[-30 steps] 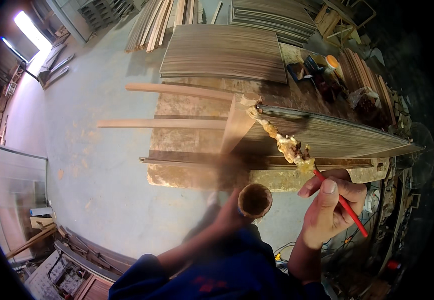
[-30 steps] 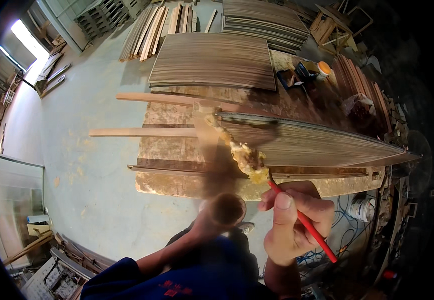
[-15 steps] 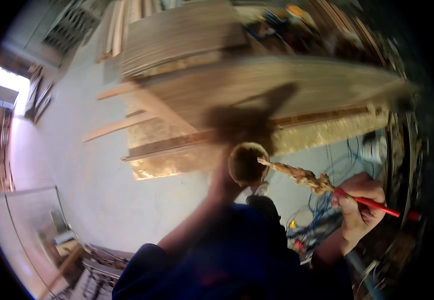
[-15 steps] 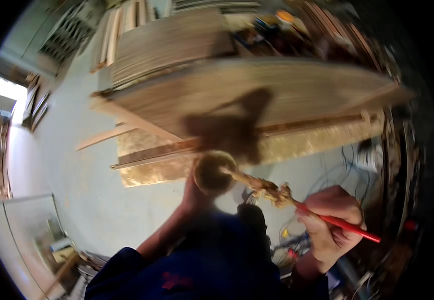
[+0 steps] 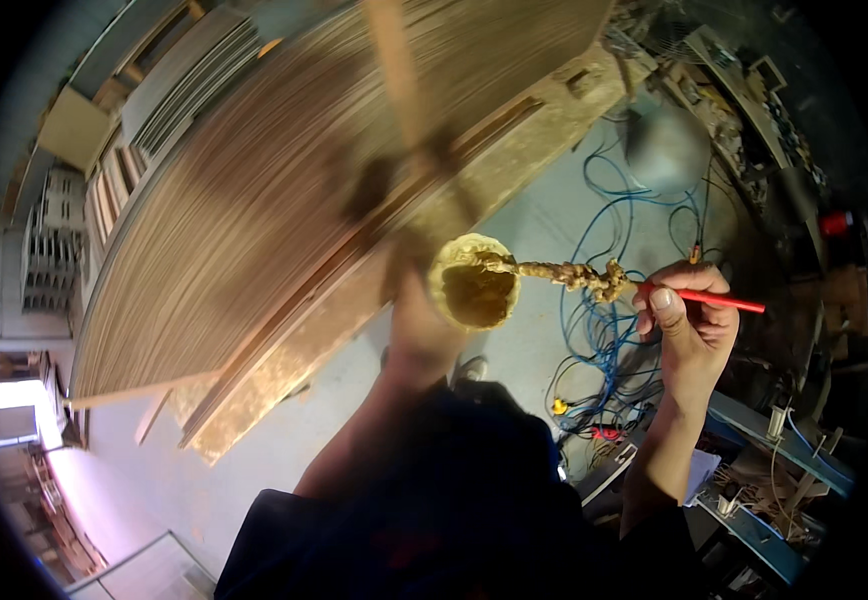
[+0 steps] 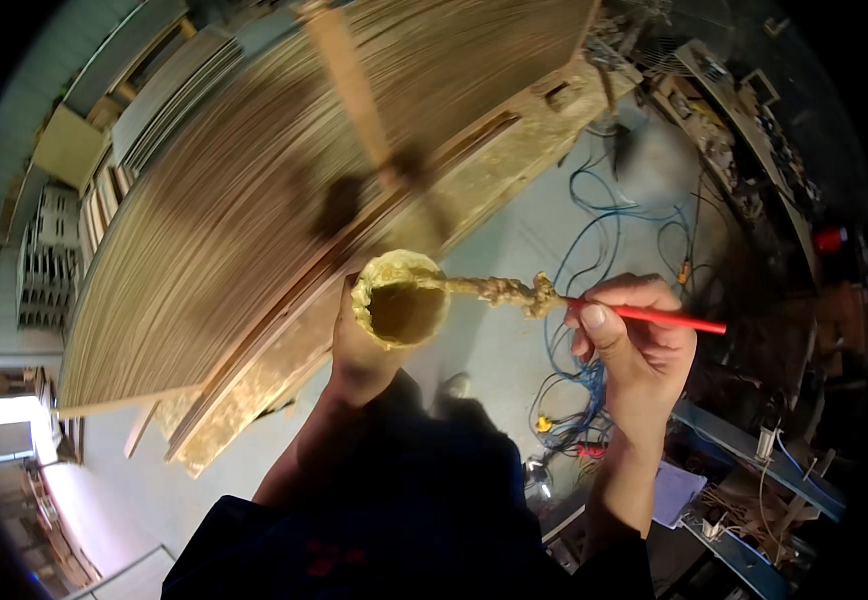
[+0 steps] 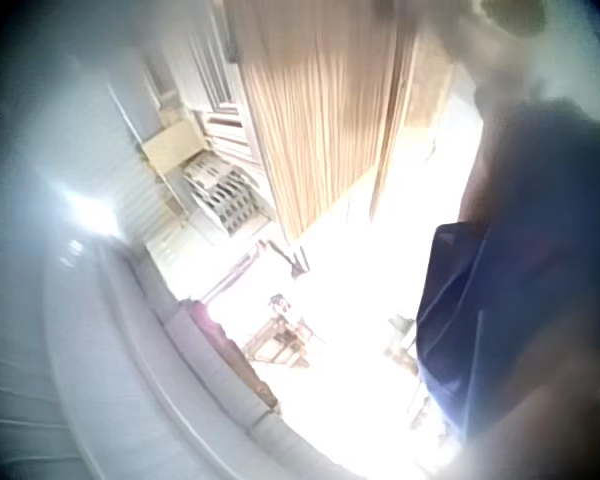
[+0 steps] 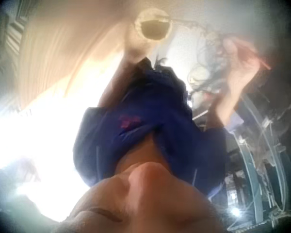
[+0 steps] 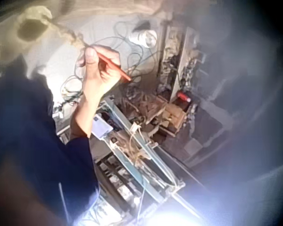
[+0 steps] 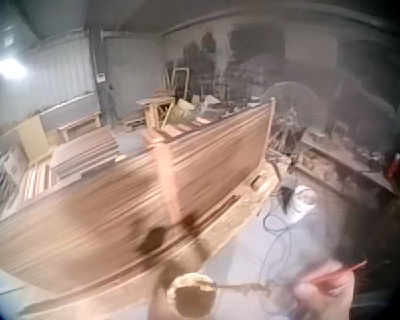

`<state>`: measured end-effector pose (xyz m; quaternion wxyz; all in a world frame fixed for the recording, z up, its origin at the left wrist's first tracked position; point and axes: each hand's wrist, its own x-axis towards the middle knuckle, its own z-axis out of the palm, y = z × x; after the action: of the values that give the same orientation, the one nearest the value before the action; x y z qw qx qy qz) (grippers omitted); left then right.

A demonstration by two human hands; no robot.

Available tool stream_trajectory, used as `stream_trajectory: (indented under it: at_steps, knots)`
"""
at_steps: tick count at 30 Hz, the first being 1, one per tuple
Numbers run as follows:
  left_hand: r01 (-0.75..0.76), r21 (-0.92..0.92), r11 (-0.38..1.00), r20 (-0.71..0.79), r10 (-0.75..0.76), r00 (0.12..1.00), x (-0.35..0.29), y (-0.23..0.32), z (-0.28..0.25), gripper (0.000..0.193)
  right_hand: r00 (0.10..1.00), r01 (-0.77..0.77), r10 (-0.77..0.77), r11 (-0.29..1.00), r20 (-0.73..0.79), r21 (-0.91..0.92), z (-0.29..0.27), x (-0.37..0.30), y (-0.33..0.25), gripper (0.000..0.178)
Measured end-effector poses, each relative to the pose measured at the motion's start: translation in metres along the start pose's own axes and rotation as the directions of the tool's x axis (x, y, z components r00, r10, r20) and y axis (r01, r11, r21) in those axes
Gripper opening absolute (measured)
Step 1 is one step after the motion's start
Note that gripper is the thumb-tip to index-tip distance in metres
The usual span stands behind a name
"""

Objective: The person applies glue to wooden strips and attaches them to a large wooden panel. They wipe the panel with a cloth and use a power drill to secure the strips. The person continues to apply glue and assemble additional wooden components in a workshop setting.

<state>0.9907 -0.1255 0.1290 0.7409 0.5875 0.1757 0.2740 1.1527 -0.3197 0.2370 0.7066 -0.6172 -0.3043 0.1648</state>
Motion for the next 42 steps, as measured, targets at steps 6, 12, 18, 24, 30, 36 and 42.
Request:
stream_trajectory:
  at_steps: [6,12,18,24,30,36,42]
  knots:
    - [-0.134,0.233,0.963,0.133,0.105,0.986,0.133,-0.034,0.115,0.047,0.981,-0.012,0.02,0.999,-0.191,0.042,-0.136,0.075,0.027,0.012]
    - [-0.123,0.328,0.937,0.158,0.074,0.985,0.285,-0.108,0.205,0.044,0.965,-0.071,0.1,0.989,-0.243,0.128,-0.246,0.201,0.076,0.01]
    - [-0.114,0.34,0.934,0.172,0.058,0.983,0.424,-0.121,0.274,0.051,0.969,0.0,0.045,0.983,-0.243,0.183,-0.333,0.356,0.08,0.013]
    - [0.049,0.283,0.958,-0.064,-0.032,0.997,0.498,-0.16,0.288,0.065,0.93,0.184,-0.067,0.936,-0.362,0.299,-0.413,0.552,0.099,0.015]
    - [0.249,0.253,0.935,-0.197,-0.202,0.959,0.498,-0.179,0.338,0.075,0.993,-0.015,0.026,0.994,-0.113,0.104,-0.454,0.663,0.221,0.016]
    - [0.623,0.137,0.77,-0.569,-0.454,0.686,0.486,-0.222,0.386,0.084,0.921,-0.364,0.363,0.931,0.137,-0.025,-0.449,0.702,0.287,0.013]
    - [0.476,0.16,0.865,-0.644,-0.274,0.714,0.516,-0.204,0.384,0.076,0.738,-0.176,0.163,0.983,0.655,-0.046,-0.398,0.706,0.263,0.012]
